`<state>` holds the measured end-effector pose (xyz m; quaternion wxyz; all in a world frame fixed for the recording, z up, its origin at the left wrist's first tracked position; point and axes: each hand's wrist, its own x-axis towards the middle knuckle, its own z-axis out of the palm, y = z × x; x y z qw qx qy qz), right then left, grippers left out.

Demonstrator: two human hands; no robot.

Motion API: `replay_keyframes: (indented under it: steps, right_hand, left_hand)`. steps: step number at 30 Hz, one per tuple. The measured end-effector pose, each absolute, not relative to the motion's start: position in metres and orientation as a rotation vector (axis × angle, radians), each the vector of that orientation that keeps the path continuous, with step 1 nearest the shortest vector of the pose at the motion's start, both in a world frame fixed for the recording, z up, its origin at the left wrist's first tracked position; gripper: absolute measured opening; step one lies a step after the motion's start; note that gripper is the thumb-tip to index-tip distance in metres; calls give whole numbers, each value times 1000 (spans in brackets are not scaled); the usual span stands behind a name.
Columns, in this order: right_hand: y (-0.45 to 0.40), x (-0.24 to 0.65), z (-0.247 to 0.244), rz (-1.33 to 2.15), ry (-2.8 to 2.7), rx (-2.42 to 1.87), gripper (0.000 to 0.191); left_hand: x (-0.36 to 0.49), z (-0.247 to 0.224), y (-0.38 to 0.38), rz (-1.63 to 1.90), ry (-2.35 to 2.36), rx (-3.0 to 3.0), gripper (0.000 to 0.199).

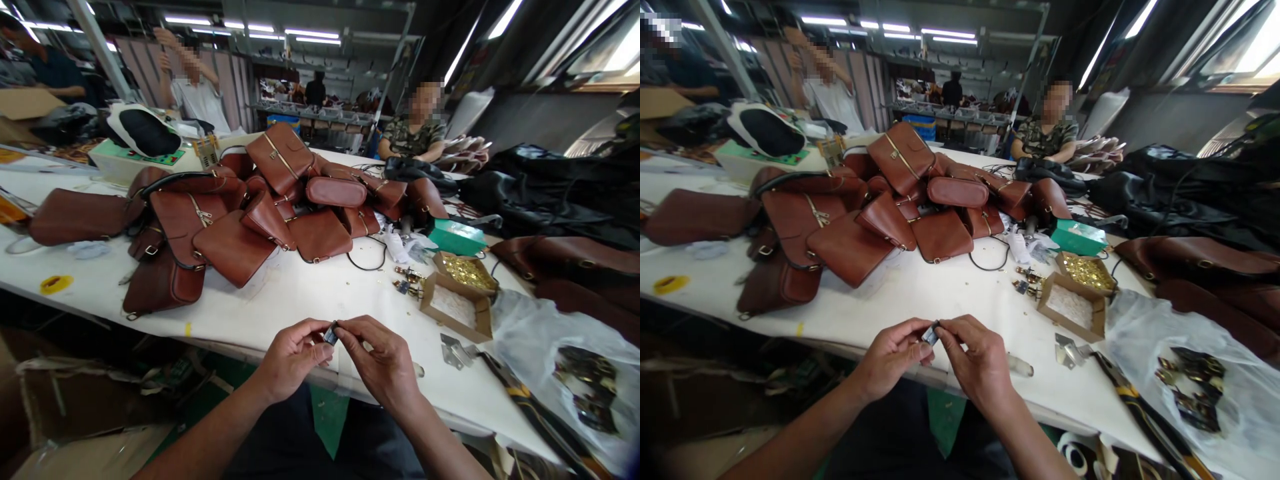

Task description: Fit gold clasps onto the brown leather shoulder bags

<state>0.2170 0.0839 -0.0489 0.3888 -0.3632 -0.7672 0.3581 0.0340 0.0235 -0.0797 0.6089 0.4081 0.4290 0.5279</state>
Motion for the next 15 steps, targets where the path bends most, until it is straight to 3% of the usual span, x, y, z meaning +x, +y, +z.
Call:
replay_keyframes:
  steps: [9,15]
  right_hand:
    - [73,218,-47,1039,-1939,-1015,28]
    - [62,222,-42,909,-1837,-996,19]
  left_hand:
    - [32,-79,13,1189,1018,922,49]
    - [37,-73,14,1258,986,778,46]
